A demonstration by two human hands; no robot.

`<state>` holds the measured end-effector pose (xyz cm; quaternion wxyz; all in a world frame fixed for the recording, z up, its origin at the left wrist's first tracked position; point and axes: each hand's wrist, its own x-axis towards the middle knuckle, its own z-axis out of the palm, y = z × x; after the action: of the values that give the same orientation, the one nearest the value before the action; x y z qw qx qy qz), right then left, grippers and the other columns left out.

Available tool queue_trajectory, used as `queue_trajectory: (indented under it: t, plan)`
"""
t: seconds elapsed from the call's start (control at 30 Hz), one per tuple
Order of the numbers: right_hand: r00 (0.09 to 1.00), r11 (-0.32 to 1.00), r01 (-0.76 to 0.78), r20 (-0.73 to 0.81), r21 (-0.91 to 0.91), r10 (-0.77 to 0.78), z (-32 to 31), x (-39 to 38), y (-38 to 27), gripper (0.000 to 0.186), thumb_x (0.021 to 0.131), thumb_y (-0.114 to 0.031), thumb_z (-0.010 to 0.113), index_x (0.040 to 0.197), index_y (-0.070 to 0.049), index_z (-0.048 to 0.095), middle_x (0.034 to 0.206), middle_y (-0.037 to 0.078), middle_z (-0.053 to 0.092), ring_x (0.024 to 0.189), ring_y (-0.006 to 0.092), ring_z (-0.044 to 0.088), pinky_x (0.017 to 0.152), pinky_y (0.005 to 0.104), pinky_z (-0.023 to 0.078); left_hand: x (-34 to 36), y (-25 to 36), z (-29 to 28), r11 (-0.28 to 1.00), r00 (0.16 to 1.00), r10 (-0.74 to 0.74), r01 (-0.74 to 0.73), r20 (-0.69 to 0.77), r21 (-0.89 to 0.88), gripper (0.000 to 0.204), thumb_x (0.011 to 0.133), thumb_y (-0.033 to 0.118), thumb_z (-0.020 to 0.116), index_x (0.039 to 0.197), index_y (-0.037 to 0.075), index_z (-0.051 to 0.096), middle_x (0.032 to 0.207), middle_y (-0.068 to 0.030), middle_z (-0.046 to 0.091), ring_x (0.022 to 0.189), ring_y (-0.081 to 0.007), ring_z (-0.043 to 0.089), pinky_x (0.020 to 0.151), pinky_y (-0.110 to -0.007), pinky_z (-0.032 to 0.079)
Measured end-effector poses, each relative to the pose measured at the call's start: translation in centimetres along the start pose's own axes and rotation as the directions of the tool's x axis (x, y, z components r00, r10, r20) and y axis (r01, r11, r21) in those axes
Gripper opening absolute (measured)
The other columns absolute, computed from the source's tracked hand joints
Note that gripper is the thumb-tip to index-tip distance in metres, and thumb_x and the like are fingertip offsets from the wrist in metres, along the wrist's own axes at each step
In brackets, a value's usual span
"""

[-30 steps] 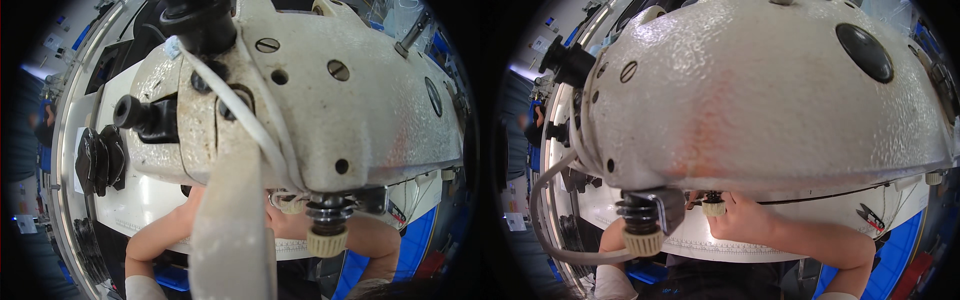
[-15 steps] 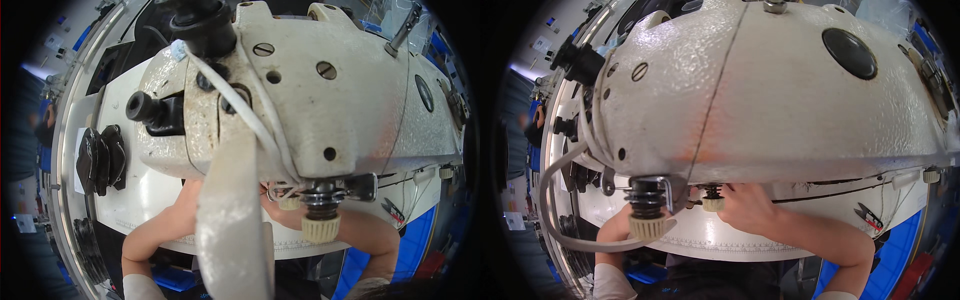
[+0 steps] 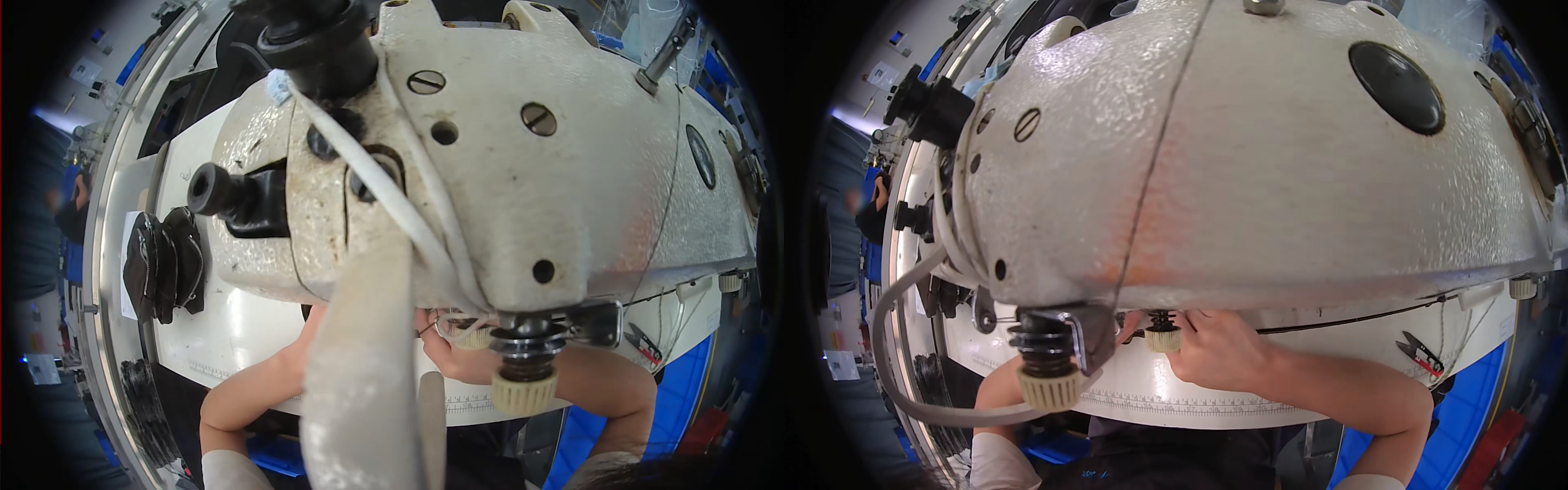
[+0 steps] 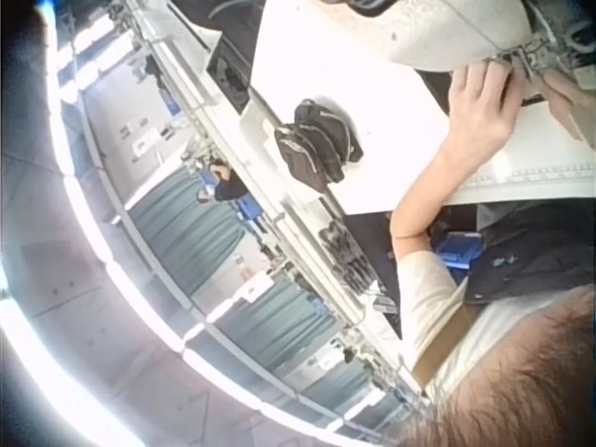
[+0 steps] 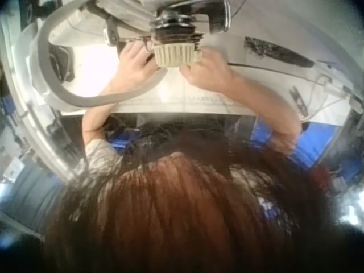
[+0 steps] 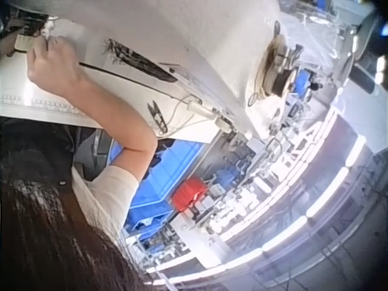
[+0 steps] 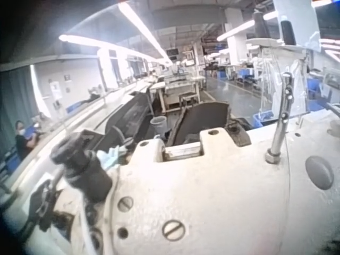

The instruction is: Sewing a zipper component onto the main body of a small bag using an industrial sewing machine.

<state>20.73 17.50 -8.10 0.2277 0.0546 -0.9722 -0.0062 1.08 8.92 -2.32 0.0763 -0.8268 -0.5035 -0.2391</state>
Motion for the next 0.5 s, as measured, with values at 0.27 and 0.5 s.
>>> queue_trajectory:
  t: [0.27,0.5]
  plan:
    - [0.999,0.996,-0.046,0.003,0.07,0.046,-0.1,2.2,0.4,0.014,0.043,-0.02,0.057,0.046,-0.007,0.052,0.074,0.015,0.06,0.064,0.0224,0.059,0.057,0.0314,0.05,-1.1,-0.7,-0.1,0.938,0.964,-0.261,0.264,0.046,-0.225,0.014,0.063,0.01,0.069,0.074,0.003,0.064,0.071,-0.008,0.061,0.057,-0.0228,0.058,0.052,-0.034,0.047]
    - [0.988,0.989,-0.137,0.077,0.047,0.133,1.5,0.5,0.3,0.008,0.056,-0.015,0.062,0.058,-0.007,0.064,0.07,0.005,0.06,0.067,0.0191,0.06,0.054,0.033,0.05,-0.3,-1.4,0.4,0.935,0.962,-0.267,0.273,0.059,-0.225,0.012,0.067,0.012,0.07,0.072,0.002,0.063,0.063,-0.0095,0.06,0.055,-0.022,0.059,0.053,-0.033,0.048]
